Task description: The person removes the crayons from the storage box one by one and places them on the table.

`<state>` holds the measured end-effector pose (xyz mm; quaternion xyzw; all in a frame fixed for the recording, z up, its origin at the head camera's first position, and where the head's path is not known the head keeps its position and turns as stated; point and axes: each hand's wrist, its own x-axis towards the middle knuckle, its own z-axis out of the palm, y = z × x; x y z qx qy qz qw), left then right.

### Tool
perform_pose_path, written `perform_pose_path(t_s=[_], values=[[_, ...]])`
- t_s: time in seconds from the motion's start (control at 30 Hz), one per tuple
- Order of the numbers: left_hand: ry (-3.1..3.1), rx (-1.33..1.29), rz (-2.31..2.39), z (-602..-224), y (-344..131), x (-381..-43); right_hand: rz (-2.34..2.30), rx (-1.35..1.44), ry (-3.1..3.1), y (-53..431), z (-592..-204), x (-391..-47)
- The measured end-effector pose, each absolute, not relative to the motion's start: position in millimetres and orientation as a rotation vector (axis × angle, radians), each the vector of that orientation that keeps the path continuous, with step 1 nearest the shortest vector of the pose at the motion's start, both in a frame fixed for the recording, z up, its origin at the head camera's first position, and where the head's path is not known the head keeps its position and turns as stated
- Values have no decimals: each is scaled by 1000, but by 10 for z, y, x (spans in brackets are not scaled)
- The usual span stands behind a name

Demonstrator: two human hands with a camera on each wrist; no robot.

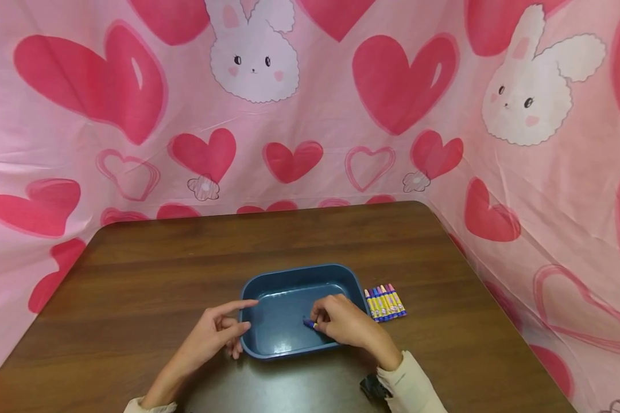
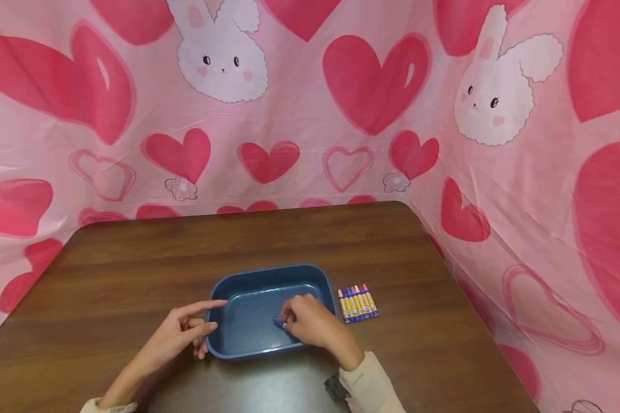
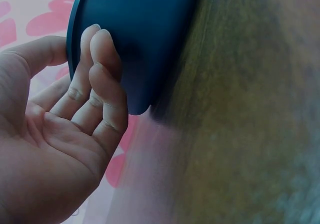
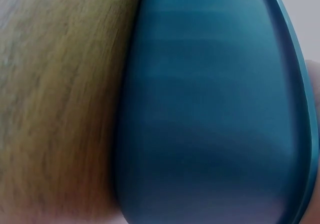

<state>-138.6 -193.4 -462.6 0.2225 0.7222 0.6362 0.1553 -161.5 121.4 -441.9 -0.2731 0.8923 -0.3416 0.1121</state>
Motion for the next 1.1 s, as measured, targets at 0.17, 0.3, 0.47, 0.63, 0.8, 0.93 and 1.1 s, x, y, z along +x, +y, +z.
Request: perform_pose_path(t_s=[0.17, 0.3, 0.47, 0.63, 0.8, 0.93, 1.1], values=[[2068, 644, 1819, -4627, -1943, -1386, -1010, -773, 2614, 1211, -4415, -1609], [2063, 655, 1825, -4634, -1944, -1390, -1016, -745, 2627, 1210, -4417, -1606], [2066, 645, 1808, -4635, -1950, -1396, -1002, -712, 2644, 1211, -4414, -1588], [2064, 651, 1804, -4630, -1943, -1397, -970, -707, 2678, 1213, -4399, -1573], [2056, 667, 1823, -4632, -1936, -1396, -999, -724, 2742, 1212, -4390, -1584], [2054, 665, 1829, -4632, -1936, -1391, -1044, -734, 2804, 1217, -4365, -1582], [2049, 656, 1833, -4632, -1931, -1381, -1116, -708, 2876, 1230, -4275, -1528]])
